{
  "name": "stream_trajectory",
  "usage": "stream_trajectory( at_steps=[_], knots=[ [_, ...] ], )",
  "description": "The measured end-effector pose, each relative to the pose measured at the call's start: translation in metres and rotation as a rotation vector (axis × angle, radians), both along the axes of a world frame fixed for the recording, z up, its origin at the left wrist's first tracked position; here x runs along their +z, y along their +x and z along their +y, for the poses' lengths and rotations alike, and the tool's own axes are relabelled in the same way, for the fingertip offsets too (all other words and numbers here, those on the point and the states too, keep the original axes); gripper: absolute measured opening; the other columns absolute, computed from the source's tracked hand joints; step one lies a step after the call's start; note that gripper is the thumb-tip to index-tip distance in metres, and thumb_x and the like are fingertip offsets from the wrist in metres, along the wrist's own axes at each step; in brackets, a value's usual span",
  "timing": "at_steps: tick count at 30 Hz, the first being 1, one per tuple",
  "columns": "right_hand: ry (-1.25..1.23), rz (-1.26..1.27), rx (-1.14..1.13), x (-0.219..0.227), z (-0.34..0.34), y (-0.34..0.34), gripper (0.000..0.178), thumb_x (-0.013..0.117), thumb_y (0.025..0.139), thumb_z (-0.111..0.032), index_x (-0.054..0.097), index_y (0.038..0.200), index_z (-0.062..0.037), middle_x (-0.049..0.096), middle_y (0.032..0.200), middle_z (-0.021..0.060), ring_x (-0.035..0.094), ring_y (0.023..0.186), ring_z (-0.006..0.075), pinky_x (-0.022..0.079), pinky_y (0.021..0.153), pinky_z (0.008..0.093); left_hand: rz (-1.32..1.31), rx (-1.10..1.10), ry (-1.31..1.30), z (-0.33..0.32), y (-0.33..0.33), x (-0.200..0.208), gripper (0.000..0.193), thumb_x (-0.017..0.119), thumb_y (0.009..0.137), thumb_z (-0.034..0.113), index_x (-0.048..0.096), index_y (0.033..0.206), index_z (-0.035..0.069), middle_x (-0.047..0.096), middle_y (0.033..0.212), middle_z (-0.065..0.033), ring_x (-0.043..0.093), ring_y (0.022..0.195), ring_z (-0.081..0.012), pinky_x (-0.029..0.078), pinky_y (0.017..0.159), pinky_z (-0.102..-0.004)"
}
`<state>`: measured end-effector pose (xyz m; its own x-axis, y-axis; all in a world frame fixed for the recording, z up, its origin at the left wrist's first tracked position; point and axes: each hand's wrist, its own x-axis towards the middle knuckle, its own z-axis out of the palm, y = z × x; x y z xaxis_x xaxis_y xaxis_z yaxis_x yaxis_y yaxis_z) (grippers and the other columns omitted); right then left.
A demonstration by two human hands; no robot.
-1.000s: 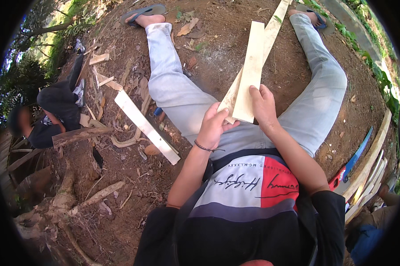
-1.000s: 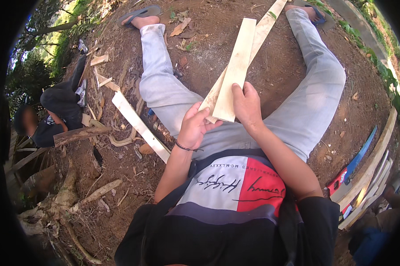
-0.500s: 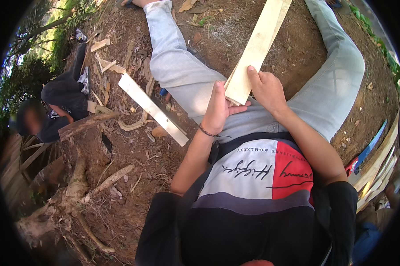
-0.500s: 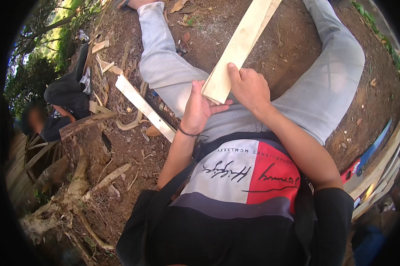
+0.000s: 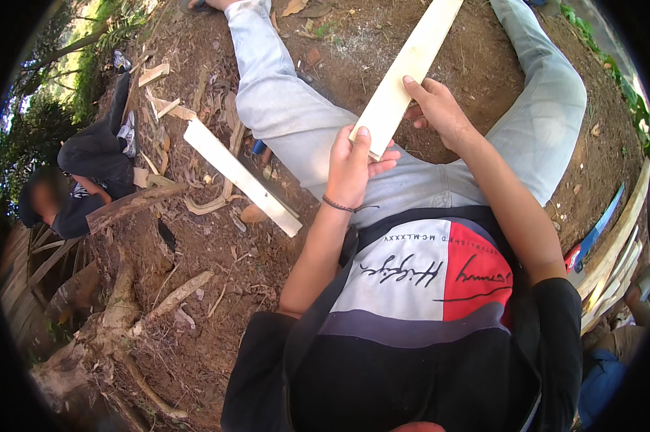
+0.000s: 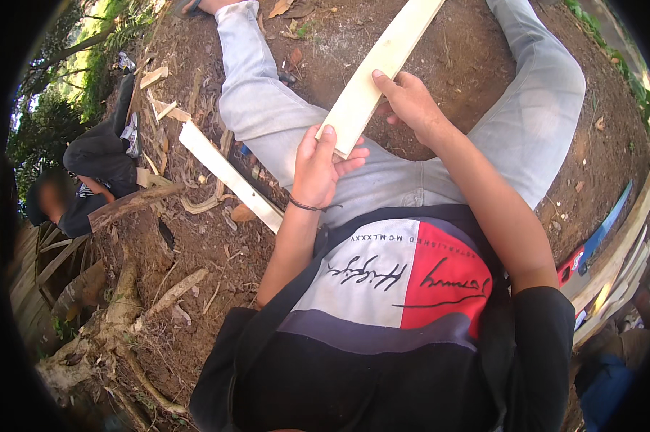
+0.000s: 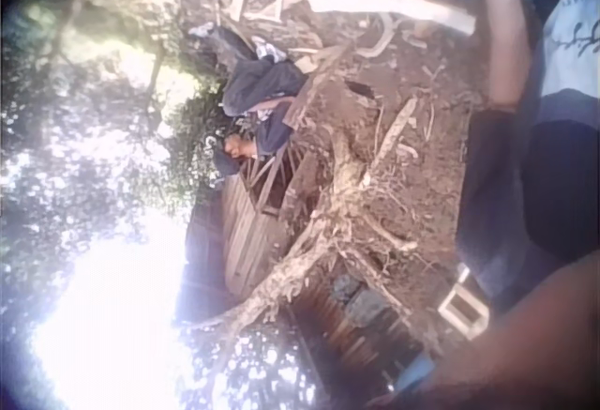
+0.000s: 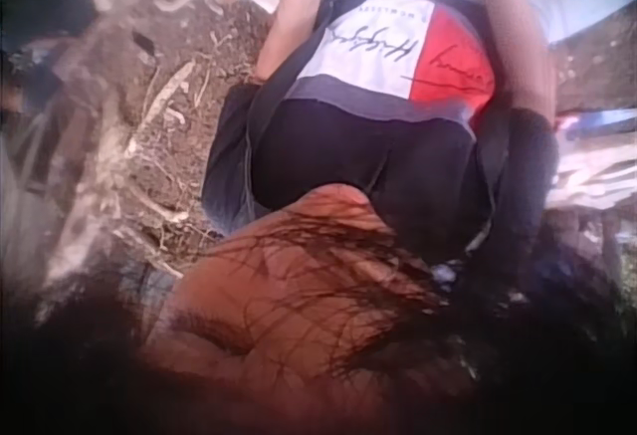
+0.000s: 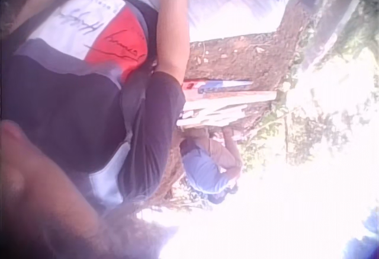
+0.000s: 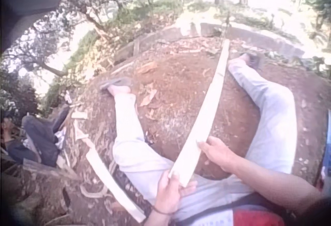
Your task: The person saws a wooden board with a hand saw while sitting on the ground, then handles and stacks the resulting wood pieces.
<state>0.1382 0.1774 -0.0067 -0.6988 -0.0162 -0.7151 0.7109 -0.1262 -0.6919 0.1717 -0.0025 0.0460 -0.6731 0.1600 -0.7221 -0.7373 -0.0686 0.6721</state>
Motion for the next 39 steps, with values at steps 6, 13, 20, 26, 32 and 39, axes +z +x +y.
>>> stream_trajectory(
  at_steps=[6,13,20,26,32,39],
  knots=[
    [-0.169,-0.045,-0.07,-0.002,-0.007,0.002,0.031,0.057,0.095,-0.028,0.055,0.111,-0.001,0.063,0.095,0.0052,0.056,0.075,0.0086,0.043,0.056,0.0211,-0.012,-0.006,0.04,-0.004,0.001,0.001,0.037,0.041,0.101,0.024,0.039,0.127,-0.003,0.061,0.107,-0.0218,0.068,0.085,-0.0267,0.059,0.072,-0.0334],
    [-0.234,-0.071,-0.116,0.002,-0.008,0.003,0.027,0.058,0.095,-0.023,0.055,0.109,0.0006,0.062,0.091,0.0031,0.053,0.072,0.006,0.038,0.051,0.02,-0.024,-0.014,0.051,-0.005,0.002,0.002,0.038,0.041,0.101,0.022,0.036,0.129,-0.003,0.06,0.109,-0.0233,0.068,0.086,-0.0274,0.059,0.074,-0.0341],
    [-0.252,-0.025,-0.111,-0.001,-0.007,0.003,0.025,0.058,0.095,-0.021,0.055,0.11,-0.0007,0.062,0.092,0.0031,0.052,0.072,0.0059,0.036,0.049,0.0193,-0.019,-0.016,0.052,-0.005,0.002,0.002,0.037,0.043,0.1,0.021,0.036,0.128,-0.003,0.06,0.108,-0.0226,0.068,0.085,-0.0266,0.059,0.073,-0.0329],
    [-0.298,-0.051,-0.15,0.0,-0.006,0.002,0.025,0.056,0.095,-0.019,0.053,0.111,-0.0005,0.061,0.093,0.0042,0.05,0.07,0.007,0.038,0.053,0.021,-0.045,-0.009,0.052,-0.002,-0.002,0.006,0.033,0.039,0.101,0.017,0.036,0.125,-0.005,0.061,0.105,-0.0205,0.068,0.081,-0.0243,0.06,0.069,-0.0303],
    [-0.285,-0.064,-0.167,0.009,-0.018,0.004,0.026,0.056,0.094,-0.02,0.053,0.113,-0.0021,0.063,0.098,0.0074,0.054,0.075,0.0119,0.043,0.061,0.026,-0.068,-0.181,0.007,-0.028,-0.015,0.016,0.037,0.05,0.097,0.019,0.04,0.125,-0.003,0.061,0.108,-0.0159,0.066,0.09,-0.0262,0.057,0.077,-0.0373],
    [-0.49,-0.142,0.097,0.037,-0.036,0.027,0.045,0.056,0.094,-0.041,0.044,0.125,-0.0103,0.06,0.116,0.0079,0.059,0.097,0.019,0.047,0.075,0.0375,-0.071,-0.268,-0.139,-0.082,0.014,0.077,0.035,0.053,0.097,0.02,0.042,0.12,-0.004,0.061,0.104,-0.0138,0.066,0.088,-0.0215,0.056,0.076,-0.0339]
  ],
)
